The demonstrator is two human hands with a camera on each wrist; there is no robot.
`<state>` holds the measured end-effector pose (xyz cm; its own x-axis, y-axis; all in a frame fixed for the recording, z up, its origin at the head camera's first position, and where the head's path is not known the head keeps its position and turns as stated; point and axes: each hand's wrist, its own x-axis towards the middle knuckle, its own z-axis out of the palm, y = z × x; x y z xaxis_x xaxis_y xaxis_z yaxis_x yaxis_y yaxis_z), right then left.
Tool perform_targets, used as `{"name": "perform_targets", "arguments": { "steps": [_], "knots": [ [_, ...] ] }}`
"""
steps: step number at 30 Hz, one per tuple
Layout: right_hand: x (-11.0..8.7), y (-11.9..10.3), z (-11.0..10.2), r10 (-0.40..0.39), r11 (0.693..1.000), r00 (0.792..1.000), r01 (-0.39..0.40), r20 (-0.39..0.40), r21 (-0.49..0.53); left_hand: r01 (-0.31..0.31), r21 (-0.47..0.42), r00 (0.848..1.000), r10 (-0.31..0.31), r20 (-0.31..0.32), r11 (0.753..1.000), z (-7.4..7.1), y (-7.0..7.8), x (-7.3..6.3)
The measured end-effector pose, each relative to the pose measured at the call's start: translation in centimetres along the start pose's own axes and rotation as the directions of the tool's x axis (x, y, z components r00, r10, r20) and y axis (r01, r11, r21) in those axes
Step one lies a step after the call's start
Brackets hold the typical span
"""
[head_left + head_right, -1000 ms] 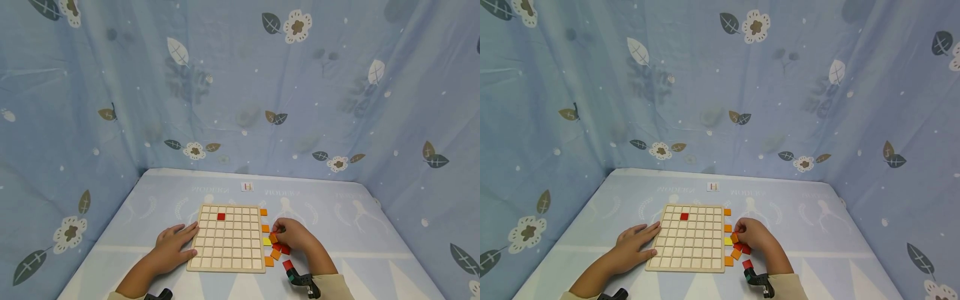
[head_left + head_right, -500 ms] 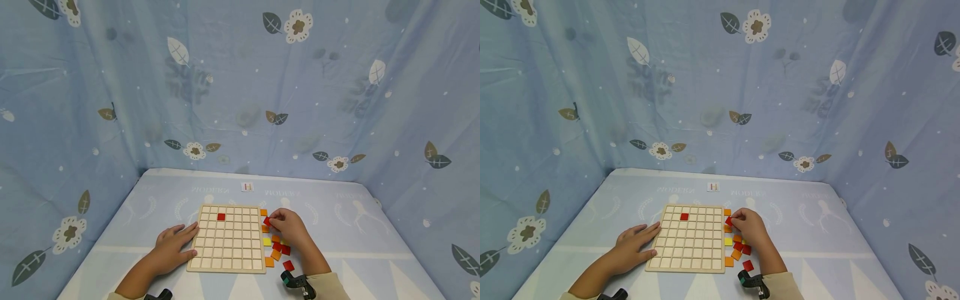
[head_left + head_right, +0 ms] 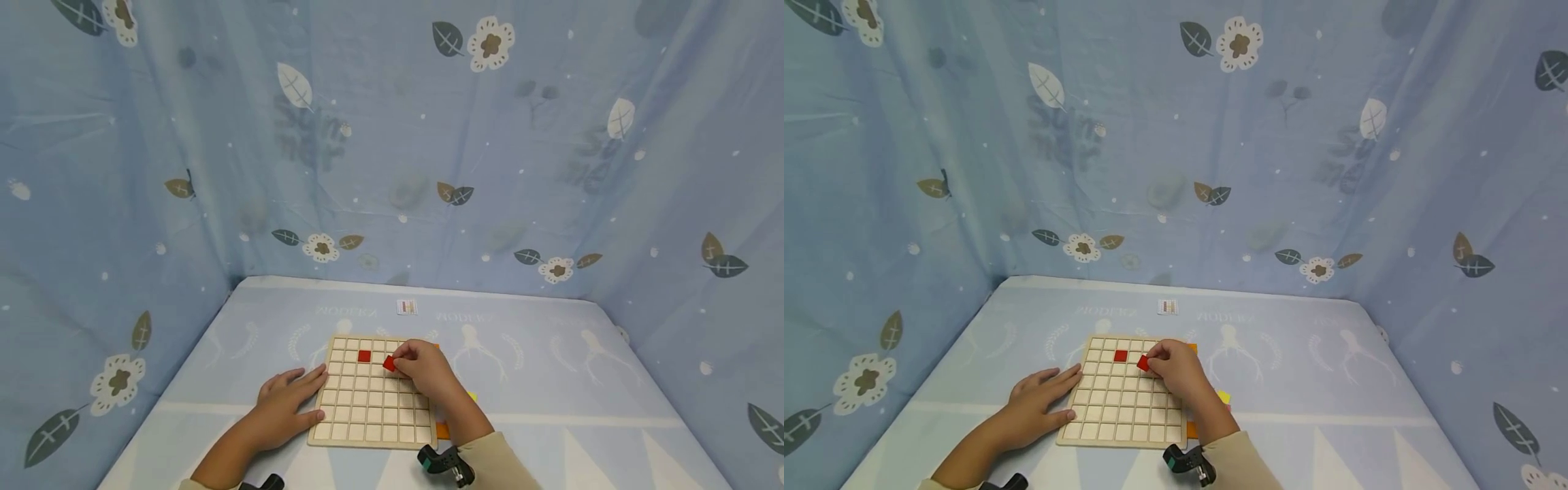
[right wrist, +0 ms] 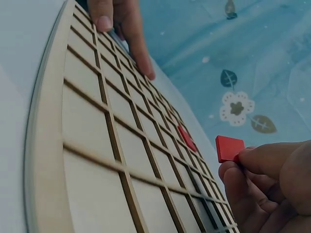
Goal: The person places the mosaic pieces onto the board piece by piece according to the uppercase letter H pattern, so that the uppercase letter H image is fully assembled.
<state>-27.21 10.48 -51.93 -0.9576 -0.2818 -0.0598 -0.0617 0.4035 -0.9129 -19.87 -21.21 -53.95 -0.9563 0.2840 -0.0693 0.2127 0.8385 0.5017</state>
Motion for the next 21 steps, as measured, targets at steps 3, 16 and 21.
{"name": "perform_targets", "arguments": {
  "steps": [3, 16, 21],
  "knots": [
    [0.4, -0.1, 0.9, -0.009, 1.000, 1.000, 0.008, 0.013, 0.009, 0.011, 0.001, 1.000, -0.011, 0.008, 1.000, 0.2, -0.1, 0.1],
    [2.2, -0.7, 4.0, 0.017, 0.997, 1.000, -0.016, -0.014, 0.079, -0.008, 0.013, 1.000, 0.008, -0.005, 1.000, 0.0, -0.2, 0.1],
    [2.4, -0.9, 5.1, 0.019, 0.997, 0.999, -0.016, -0.040, 0.082, 0.001, 0.020, 1.000, -0.001, 0.001, 1.000, 0.0, -0.2, 0.1]
  ]
}}
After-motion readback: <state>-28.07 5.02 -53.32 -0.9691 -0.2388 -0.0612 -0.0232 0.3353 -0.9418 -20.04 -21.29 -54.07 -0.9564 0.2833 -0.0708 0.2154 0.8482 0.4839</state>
